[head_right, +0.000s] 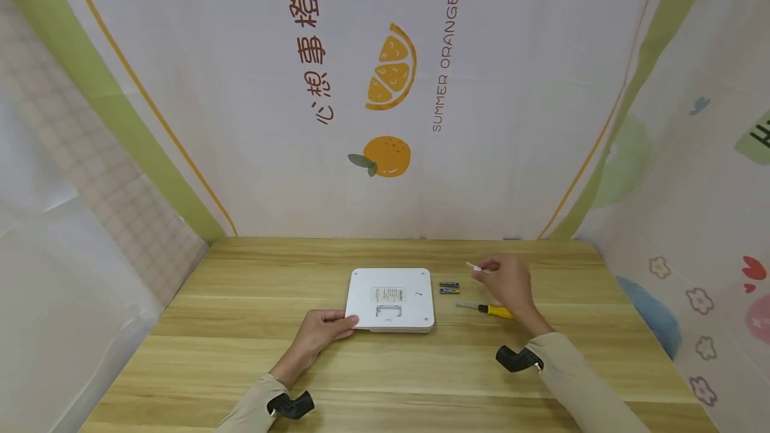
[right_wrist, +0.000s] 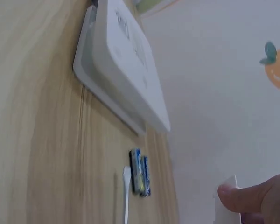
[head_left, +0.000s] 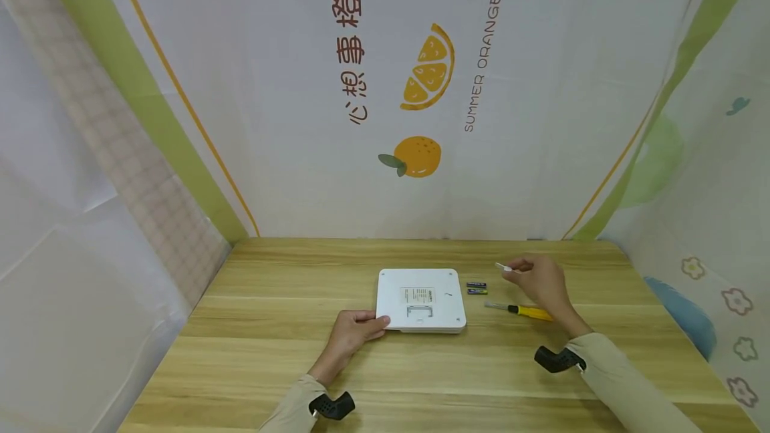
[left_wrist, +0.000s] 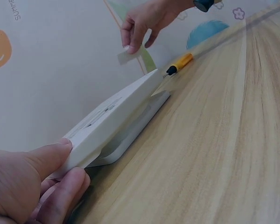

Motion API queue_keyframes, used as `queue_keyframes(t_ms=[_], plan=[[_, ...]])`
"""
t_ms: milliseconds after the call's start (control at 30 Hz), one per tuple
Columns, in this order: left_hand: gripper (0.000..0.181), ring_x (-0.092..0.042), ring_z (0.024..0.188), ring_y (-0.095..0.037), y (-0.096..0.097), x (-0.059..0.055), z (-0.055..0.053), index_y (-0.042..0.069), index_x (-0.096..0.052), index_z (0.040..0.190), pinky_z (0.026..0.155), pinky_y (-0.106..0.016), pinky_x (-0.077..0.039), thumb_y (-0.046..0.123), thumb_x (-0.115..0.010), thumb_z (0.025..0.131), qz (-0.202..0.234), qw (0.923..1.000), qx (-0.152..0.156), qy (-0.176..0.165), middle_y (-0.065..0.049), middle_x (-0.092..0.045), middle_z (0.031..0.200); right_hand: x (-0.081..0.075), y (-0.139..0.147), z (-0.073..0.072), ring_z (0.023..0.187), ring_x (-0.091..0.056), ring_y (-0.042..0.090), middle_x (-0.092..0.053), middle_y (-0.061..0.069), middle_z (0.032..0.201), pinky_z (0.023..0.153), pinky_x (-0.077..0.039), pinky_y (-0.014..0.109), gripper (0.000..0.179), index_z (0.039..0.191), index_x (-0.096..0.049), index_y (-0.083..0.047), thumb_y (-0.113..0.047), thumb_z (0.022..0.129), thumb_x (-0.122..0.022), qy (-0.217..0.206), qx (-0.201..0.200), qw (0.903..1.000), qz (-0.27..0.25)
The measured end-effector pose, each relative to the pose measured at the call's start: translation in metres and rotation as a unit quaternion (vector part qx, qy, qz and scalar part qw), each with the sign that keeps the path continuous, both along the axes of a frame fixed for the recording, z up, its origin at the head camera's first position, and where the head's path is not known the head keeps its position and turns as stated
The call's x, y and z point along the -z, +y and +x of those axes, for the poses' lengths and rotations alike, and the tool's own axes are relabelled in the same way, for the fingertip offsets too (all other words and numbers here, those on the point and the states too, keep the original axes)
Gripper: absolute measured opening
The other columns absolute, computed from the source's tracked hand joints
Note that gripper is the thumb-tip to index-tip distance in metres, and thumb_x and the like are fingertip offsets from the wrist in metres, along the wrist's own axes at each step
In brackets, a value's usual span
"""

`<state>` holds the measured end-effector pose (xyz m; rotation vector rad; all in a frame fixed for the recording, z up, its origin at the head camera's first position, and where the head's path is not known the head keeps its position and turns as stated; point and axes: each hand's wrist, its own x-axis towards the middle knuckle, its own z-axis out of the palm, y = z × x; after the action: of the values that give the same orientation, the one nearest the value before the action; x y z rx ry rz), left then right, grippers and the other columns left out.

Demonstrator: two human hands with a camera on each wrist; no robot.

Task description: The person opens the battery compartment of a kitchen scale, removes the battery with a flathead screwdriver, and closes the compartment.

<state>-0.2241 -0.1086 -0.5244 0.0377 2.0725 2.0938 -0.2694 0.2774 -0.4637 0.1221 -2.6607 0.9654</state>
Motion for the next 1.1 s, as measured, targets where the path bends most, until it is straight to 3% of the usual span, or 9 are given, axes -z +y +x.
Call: queue_keyframes(t_ms=[133, 233, 333, 433, 500, 567, 767, 867, 1100], plan=[[0.037, -0.073, 0.090, -0.019, -0.001, 0.001, -0.001, -0.022, -0.065, 0.114, 0.082, -0.027, -0.064, 0.004, -0.077, 0.091, 0.004, 1.0000, 0.002, -0.003, -0.026, -0.072, 0.106, -0.010, -0.015, 0.006, 0.073, -0.068, 0.023, -0.078, 0.015, 0.091, 0.056, -0.051, 0.030, 0.013, 0.090, -0.080, -0.005, -0.016, 0.085, -0.085, 0.037, -0.017, 0.9991, 0.007], [0.036, -0.074, 0.090, -0.019, -0.002, 0.002, -0.001, -0.021, -0.066, 0.114, 0.082, -0.027, -0.065, 0.005, -0.077, 0.091, 0.004, 1.0000, 0.004, 0.000, -0.026, -0.072, 0.107, -0.016, -0.030, 0.011, 0.054, -0.049, 0.008, -0.078, 0.014, 0.092, 0.046, -0.034, 0.020, 0.011, 0.087, -0.081, -0.005, -0.015, 0.084, -0.086, 0.056, -0.029, 0.9980, -0.001], [0.037, -0.074, 0.090, -0.019, -0.002, 0.002, -0.001, -0.021, -0.065, 0.114, 0.082, -0.028, -0.065, 0.005, -0.078, 0.091, 0.002, 1.0000, 0.004, 0.001, -0.026, -0.072, 0.107, -0.019, -0.047, 0.016, 0.050, -0.031, 0.002, -0.079, 0.012, 0.090, 0.043, -0.021, 0.018, 0.010, 0.085, -0.081, -0.005, -0.013, 0.082, -0.087, 0.072, -0.044, 0.9964, -0.011], [0.038, -0.073, 0.090, -0.019, -0.002, 0.002, -0.001, -0.021, -0.066, 0.114, 0.082, -0.028, -0.065, 0.006, -0.078, 0.091, 0.001, 1.0000, 0.004, 0.002, -0.026, -0.072, 0.107, -0.017, -0.064, 0.020, 0.055, -0.053, 0.008, -0.079, 0.007, 0.088, 0.046, -0.042, 0.022, 0.009, 0.082, -0.081, -0.006, -0.011, 0.080, -0.088, 0.097, -0.061, 0.9934, -0.003], [0.038, -0.073, 0.090, -0.019, -0.002, 0.002, -0.001, -0.021, -0.066, 0.114, 0.082, -0.028, -0.065, 0.006, -0.078, 0.091, 0.000, 1.0000, 0.004, 0.002, -0.025, -0.072, 0.107, -0.013, -0.076, 0.023, 0.072, -0.066, 0.017, -0.078, 0.004, 0.085, 0.058, -0.056, 0.031, 0.009, 0.081, -0.081, -0.007, -0.010, 0.078, -0.089, 0.120, -0.070, 0.9902, 0.017], [0.037, -0.073, 0.090, -0.020, -0.002, 0.002, -0.001, -0.021, -0.066, 0.114, 0.082, -0.028, -0.065, 0.006, -0.078, 0.091, 0.000, 1.0000, 0.003, 0.003, -0.026, -0.072, 0.106, -0.009, -0.087, 0.026, 0.085, -0.070, 0.024, -0.077, 0.003, 0.084, 0.070, -0.062, 0.041, 0.011, 0.080, -0.081, -0.007, -0.009, 0.076, -0.091, 0.142, -0.081, 0.9858, 0.041], [0.038, -0.074, 0.090, -0.020, -0.001, 0.001, -0.001, -0.022, -0.065, 0.115, 0.082, -0.028, -0.065, 0.005, -0.078, 0.091, 0.002, 1.0000, 0.001, -0.001, -0.026, -0.072, 0.106, 0.004, -0.111, 0.031, 0.080, -0.062, 0.017, -0.072, 0.001, 0.084, 0.063, -0.057, 0.029, 0.016, 0.081, -0.082, -0.009, -0.005, 0.070, -0.094, 0.183, -0.132, 0.9710, 0.080], [0.039, -0.074, 0.089, -0.021, -0.001, 0.002, -0.001, -0.023, -0.064, 0.115, 0.082, -0.029, -0.065, 0.005, -0.078, 0.091, 0.003, 1.0000, 0.001, -0.002, -0.026, -0.072, 0.105, 0.012, -0.118, 0.030, 0.079, -0.062, 0.013, -0.073, -0.002, 0.084, 0.061, -0.056, 0.024, 0.018, 0.081, -0.083, -0.012, -0.005, 0.069, -0.095, 0.208, -0.173, 0.9576, 0.099], [0.037, -0.075, 0.089, -0.022, 0.000, 0.001, -0.001, -0.022, -0.065, 0.113, 0.082, -0.029, -0.065, 0.005, -0.078, 0.091, 0.002, 1.0000, -0.004, -0.001, -0.026, -0.073, 0.104, 0.029, -0.131, 0.030, 0.080, -0.063, 0.014, -0.071, 0.000, 0.086, 0.061, -0.057, 0.023, 0.017, 0.078, -0.083, -0.014, -0.009, 0.069, -0.095, 0.246, -0.235, 0.9311, 0.131]])
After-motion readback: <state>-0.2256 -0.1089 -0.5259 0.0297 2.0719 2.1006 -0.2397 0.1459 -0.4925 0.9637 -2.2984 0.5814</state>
